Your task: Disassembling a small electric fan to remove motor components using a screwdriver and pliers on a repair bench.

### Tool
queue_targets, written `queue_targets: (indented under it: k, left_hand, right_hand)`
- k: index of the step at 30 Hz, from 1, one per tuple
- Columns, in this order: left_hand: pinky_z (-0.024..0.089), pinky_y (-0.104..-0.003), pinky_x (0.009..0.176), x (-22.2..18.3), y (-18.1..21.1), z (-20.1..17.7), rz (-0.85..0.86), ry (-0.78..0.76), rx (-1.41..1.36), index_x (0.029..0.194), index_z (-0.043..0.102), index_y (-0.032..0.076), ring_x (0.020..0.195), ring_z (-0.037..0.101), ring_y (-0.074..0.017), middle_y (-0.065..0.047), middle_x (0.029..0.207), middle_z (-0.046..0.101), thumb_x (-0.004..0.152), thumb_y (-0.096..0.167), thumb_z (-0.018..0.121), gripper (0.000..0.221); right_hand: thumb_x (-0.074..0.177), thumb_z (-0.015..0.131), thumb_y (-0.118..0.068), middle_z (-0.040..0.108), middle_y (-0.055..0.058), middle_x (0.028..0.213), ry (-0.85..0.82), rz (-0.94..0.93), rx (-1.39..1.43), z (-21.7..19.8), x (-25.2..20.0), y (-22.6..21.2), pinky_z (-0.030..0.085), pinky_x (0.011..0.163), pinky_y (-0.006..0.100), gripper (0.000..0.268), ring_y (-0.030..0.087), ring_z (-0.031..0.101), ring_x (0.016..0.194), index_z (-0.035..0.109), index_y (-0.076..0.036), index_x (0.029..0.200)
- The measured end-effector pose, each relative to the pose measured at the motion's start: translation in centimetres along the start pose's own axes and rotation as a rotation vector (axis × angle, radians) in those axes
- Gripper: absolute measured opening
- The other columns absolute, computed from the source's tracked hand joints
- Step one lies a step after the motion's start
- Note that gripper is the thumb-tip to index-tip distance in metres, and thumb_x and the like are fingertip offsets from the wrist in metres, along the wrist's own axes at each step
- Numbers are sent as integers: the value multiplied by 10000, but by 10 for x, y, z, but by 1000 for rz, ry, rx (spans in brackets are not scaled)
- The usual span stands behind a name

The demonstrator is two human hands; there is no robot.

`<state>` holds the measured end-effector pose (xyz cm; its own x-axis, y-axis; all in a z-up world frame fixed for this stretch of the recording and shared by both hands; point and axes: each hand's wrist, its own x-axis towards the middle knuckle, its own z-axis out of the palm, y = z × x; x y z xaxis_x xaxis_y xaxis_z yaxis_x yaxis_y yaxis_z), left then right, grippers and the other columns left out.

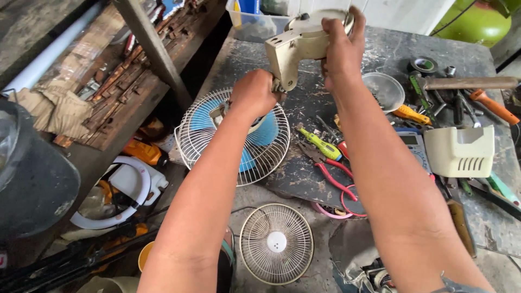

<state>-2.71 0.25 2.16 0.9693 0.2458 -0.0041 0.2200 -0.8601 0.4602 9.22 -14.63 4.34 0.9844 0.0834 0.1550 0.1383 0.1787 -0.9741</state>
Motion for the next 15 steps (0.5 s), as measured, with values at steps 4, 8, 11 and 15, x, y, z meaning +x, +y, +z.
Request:
queue_targets:
  k: [4, 8, 11, 15]
  left_hand:
    - [504, -449, 542, 8, 6, 11, -2, 2, 35, 974, 743, 118, 693, 690, -296, -81, 872, 742, 902, 334, 797, 233]
    - [500, -493, 568, 11, 11, 13, -16, -8, 123, 936, 692, 124, 686, 659, -346, -96, 846, 700, 917, 312, 735, 193]
    - [561, -475, 653, 7, 12, 10, -39, 22, 112, 1029, 714, 121, 829, 715, -346, -98, 969, 744, 909, 350, 762, 263]
    - [567, -461, 666, 0, 6, -1, -134, 29, -44, 1098, 674, 120, 867, 731, -331, -84, 989, 751, 893, 413, 806, 381]
  right_hand:
    - [848, 582, -360, 354, 68, 711, 103, 251, -24, -3, -17, -18, 179, 378, 352, 735, 142, 234, 399, 368, -273, 1546]
    - [849, 643, -308, 612, 199, 1033, 96, 210, 20, -9, 3, 3, 407, 428, 299, 732, 204, 529, 618, 356, -245, 1519]
    - [839, 728, -215, 697, 171, 1068, -2, -168, 29, 4, 12, 13, 601, 575, 301, 525, 224, 746, 800, 494, -196, 1309]
    - [926, 760, -301, 697, 72, 1003, -135, -581, -204, 16, -1, 7, 530, 657, 400, 390, 197, 652, 865, 579, -166, 1244]
